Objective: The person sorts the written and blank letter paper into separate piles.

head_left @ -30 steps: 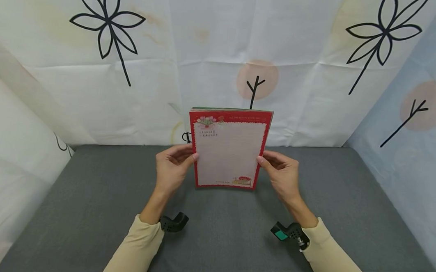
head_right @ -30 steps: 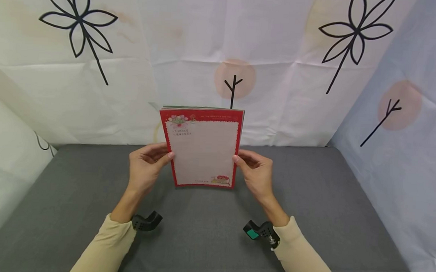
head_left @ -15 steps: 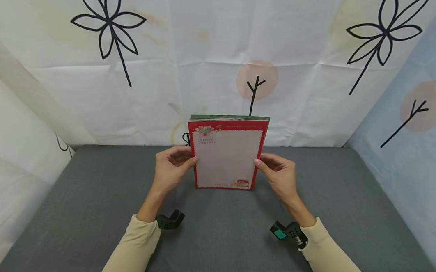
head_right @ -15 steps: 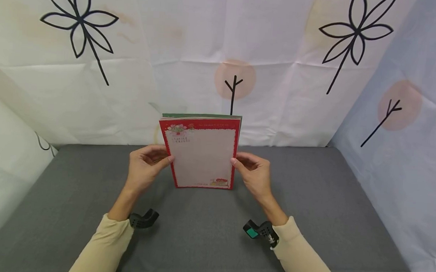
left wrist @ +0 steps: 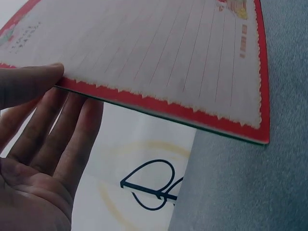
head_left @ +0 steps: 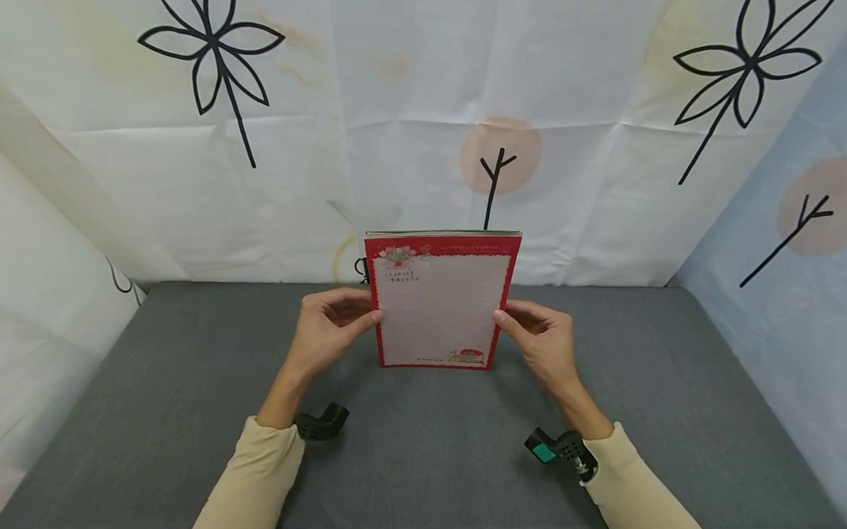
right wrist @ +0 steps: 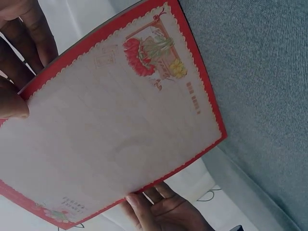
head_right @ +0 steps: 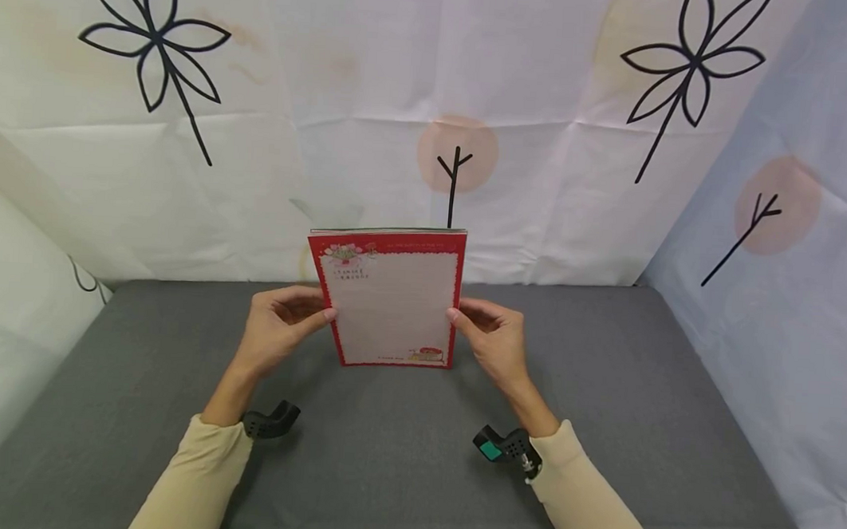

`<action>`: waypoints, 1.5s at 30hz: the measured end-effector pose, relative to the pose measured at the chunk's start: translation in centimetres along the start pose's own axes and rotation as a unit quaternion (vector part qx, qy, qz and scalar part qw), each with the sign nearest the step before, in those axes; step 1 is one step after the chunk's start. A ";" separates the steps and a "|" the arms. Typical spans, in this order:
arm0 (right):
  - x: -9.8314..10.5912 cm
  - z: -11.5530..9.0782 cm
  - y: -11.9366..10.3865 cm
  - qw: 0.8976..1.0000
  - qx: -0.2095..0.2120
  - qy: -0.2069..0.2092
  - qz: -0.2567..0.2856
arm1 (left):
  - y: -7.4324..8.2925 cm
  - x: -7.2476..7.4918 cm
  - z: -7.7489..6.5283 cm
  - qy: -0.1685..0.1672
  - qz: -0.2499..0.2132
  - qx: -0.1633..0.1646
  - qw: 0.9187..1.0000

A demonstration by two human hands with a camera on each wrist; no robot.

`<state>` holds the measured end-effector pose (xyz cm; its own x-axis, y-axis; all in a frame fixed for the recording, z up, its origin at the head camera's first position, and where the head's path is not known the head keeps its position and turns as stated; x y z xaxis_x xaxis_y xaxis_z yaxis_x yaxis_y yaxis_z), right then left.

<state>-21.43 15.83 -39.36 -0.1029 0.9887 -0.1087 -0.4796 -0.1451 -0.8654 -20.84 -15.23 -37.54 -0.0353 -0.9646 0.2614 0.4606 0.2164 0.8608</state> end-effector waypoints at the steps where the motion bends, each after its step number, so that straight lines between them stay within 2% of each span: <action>1: 0.0 0.0 0.0 1.000 -0.002 0.000 -0.003 | -0.1 0.1 0.0 -0.003 0.004 -0.002 1.000; 6: 0.1 -0.1 0.4 1.000 -0.013 0.002 -0.018 | -0.3 0.2 -0.1 -0.013 0.027 -0.007 1.000; 14: 0.2 -0.2 1.3 0.998 -0.009 0.013 -0.055 | -1.0 -0.1 0.0 -0.012 0.065 0.007 0.998; 17: -0.4 -0.2 0.1 0.998 0.000 0.007 -0.061 | -1.0 -0.3 0.0 -0.002 0.068 0.012 0.998; 21: -0.7 -0.1 -0.5 0.998 0.006 0.014 -0.063 | -1.0 -0.4 0.1 0.006 0.054 0.018 0.998; 26: 0.2 0.1 0.9 0.998 0.004 0.029 -0.055 | -1.0 -0.5 0.1 -0.005 0.026 0.031 0.999; 36: 0.3 0.1 0.9 0.998 -0.048 0.008 -0.050 | -1.1 -0.5 0.1 -0.028 -0.041 0.109 0.993; 45: 0.3 0.1 0.9 0.996 -0.078 0.005 -0.039 | -1.4 -0.5 0.0 -0.033 -0.069 0.137 0.988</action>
<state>-21.98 16.02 -40.18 -0.0623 0.9971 -0.0431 -0.3440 -0.0620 -0.9369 -21.48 -15.03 -38.89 -0.1421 -0.9779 0.1534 0.1906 0.1250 0.9737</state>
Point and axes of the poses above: each hand's wrist, its own z-axis towards the middle knuckle, its own x-axis out of the back of the hand, y = z × x, the point moved 4 cm from there along z, towards the middle knuckle, and after that the axes turned 6 degrees about z, right-handed, at the moved point
